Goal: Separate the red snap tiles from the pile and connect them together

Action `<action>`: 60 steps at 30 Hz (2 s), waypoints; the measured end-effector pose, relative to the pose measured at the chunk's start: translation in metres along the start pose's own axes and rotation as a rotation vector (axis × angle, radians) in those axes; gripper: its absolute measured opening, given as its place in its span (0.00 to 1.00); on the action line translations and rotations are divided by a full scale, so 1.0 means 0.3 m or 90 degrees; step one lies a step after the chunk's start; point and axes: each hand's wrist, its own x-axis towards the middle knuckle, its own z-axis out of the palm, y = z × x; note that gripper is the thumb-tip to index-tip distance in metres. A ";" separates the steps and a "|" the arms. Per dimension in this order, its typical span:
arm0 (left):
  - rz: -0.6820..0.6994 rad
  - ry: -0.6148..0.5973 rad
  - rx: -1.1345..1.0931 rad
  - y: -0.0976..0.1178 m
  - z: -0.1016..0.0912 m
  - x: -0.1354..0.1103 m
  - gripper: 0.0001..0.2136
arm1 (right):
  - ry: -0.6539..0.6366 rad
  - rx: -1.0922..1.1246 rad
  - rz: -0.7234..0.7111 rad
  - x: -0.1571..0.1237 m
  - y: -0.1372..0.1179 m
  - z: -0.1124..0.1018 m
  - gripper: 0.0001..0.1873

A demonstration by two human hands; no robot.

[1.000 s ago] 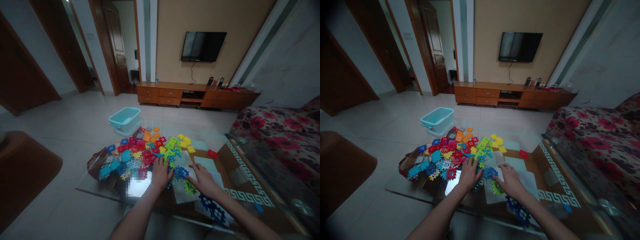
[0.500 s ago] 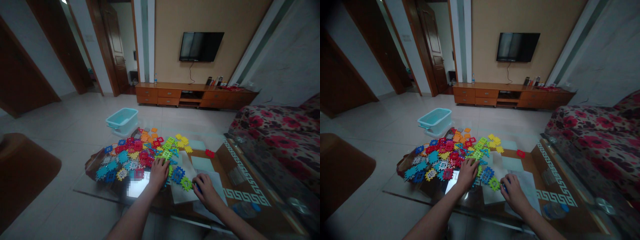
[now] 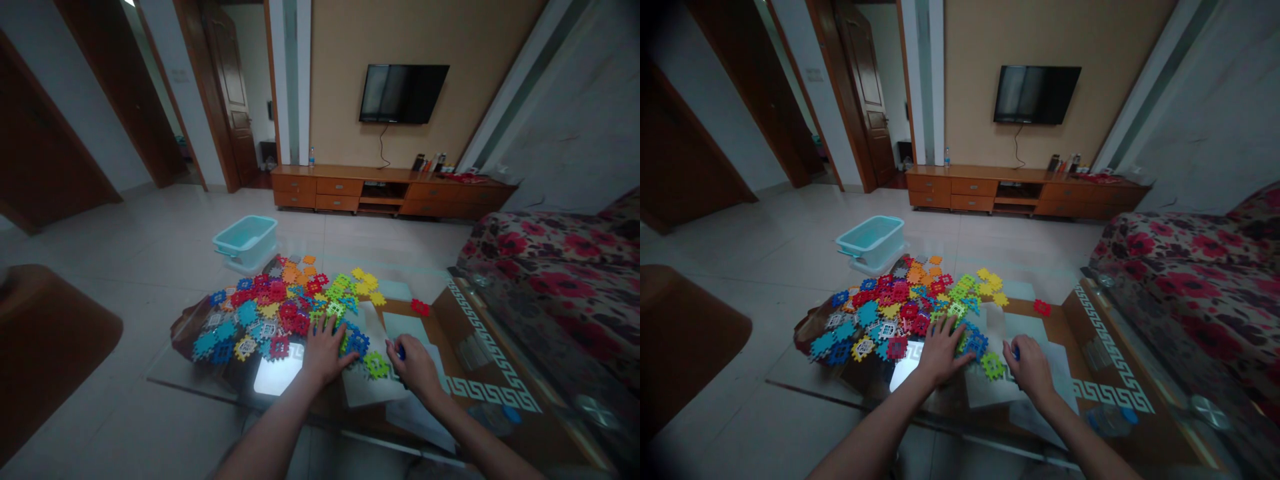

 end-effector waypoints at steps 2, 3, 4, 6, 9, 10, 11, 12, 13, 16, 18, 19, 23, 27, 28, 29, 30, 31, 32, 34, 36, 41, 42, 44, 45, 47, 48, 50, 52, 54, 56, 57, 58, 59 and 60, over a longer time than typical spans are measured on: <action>-0.013 0.015 0.010 0.010 0.005 -0.001 0.25 | 0.026 0.063 0.042 0.065 -0.012 0.003 0.20; -0.013 0.023 0.016 0.014 0.004 -0.001 0.22 | 0.039 0.091 0.066 0.107 -0.030 0.006 0.22; -0.011 0.030 0.021 0.019 0.002 -0.001 0.19 | 0.046 0.123 0.093 0.154 -0.058 0.013 0.23; -0.003 0.039 0.029 0.025 -0.003 -0.001 0.15 | 0.013 0.228 0.143 0.257 -0.138 0.040 0.26; 0.016 0.043 0.033 0.032 -0.009 -0.003 0.12 | -0.049 0.285 0.100 0.406 -0.281 0.109 0.30; 0.020 0.043 0.034 0.033 -0.010 -0.004 0.11 | -0.069 0.295 0.078 0.450 -0.318 0.131 0.29; 0.023 0.041 0.035 0.033 -0.011 -0.005 0.10 | -0.086 0.300 0.059 0.488 -0.343 0.150 0.28; 0.023 0.040 0.036 0.033 -0.012 -0.006 0.10 | -0.097 0.299 0.047 0.523 -0.353 0.162 0.26; 0.021 0.038 0.038 0.033 -0.014 -0.006 0.09 | -0.103 0.293 0.044 0.554 -0.346 0.168 0.25; 0.014 0.032 0.042 0.031 -0.020 -0.004 0.10 | -0.090 0.243 0.082 0.621 -0.242 0.163 0.31; 0.010 0.024 0.047 0.030 -0.022 0.003 0.11 | -0.078 0.187 0.153 0.643 -0.139 0.168 0.41; 0.007 0.019 0.050 0.029 -0.022 0.006 0.10 | -0.103 0.109 0.203 0.645 -0.091 0.180 0.45; 0.007 0.007 0.053 0.027 -0.016 0.019 0.10 | -0.181 -0.047 0.168 0.613 0.012 0.264 0.42; 0.018 0.002 0.046 0.025 -0.011 0.025 0.15 | -0.075 -0.115 0.136 0.580 0.011 0.310 0.34; 0.018 0.002 0.041 0.024 -0.010 0.025 0.15 | -0.061 -0.118 0.143 0.579 0.007 0.309 0.34; 0.018 0.002 0.037 0.023 -0.009 0.026 0.14 | -0.053 -0.116 0.153 0.581 0.003 0.306 0.34; 0.019 0.002 0.034 0.023 -0.008 0.026 0.13 | -0.048 -0.111 0.164 0.585 0.000 0.300 0.34; 0.020 0.002 0.033 0.022 -0.006 0.027 0.12 | -0.047 -0.105 0.169 0.590 -0.002 0.295 0.33; 0.022 0.001 0.033 0.022 -0.005 0.027 0.12 | -0.050 -0.100 0.166 0.595 -0.003 0.290 0.31; 0.023 -0.002 0.033 0.021 -0.004 0.028 0.12 | -0.061 -0.097 0.141 0.603 -0.004 0.285 0.27; 0.024 -0.003 0.032 0.020 -0.003 0.026 0.12 | -0.074 -0.102 0.104 0.605 -0.002 0.285 0.24; 0.037 0.019 0.037 0.022 0.004 0.014 0.10 | -0.018 -0.083 0.048 0.587 0.004 0.290 0.18; 0.041 0.024 0.034 0.023 0.005 0.013 0.10 | 0.008 -0.064 0.055 0.585 0.001 0.288 0.17; 0.044 0.037 0.023 0.025 -0.002 0.019 0.09 | 0.063 -0.017 0.077 0.586 -0.016 0.280 0.15; 0.035 0.049 0.016 0.022 -0.012 0.028 0.08 | 0.087 0.010 0.084 0.591 -0.033 0.275 0.15; -0.019 0.089 0.006 0.005 -0.046 0.056 0.08 | 0.116 0.081 0.087 0.610 -0.090 0.267 0.14; -0.065 0.117 0.004 -0.013 -0.071 0.074 0.07 | 0.114 0.126 0.080 0.623 -0.130 0.267 0.14; -0.187 0.179 0.009 -0.073 -0.132 0.107 0.07 | 0.072 0.201 0.059 0.651 -0.231 0.277 0.15; -0.319 0.235 0.024 -0.164 -0.196 0.125 0.08 | 0.025 0.232 0.014 0.678 -0.344 0.301 0.17; -0.439 0.279 0.051 -0.271 -0.250 0.119 0.11 | -0.028 0.259 -0.047 0.703 -0.441 0.327 0.19; -0.529 0.292 0.090 -0.374 -0.284 0.092 0.14 | -0.108 0.255 -0.108 0.726 -0.492 0.346 0.23; -0.562 0.294 0.111 -0.418 -0.293 0.075 0.16 | -0.138 0.228 -0.105 0.737 -0.493 0.350 0.25; -0.591 0.298 0.130 -0.455 -0.297 0.058 0.18 | -0.156 0.184 -0.073 0.746 -0.478 0.350 0.25; -0.619 0.298 0.145 -0.485 -0.297 0.044 0.20 | -0.155 0.149 -0.024 0.753 -0.446 0.347 0.25; -0.642 0.294 0.155 -0.509 -0.294 0.032 0.22 | -0.147 0.126 0.020 0.757 -0.402 0.342 0.25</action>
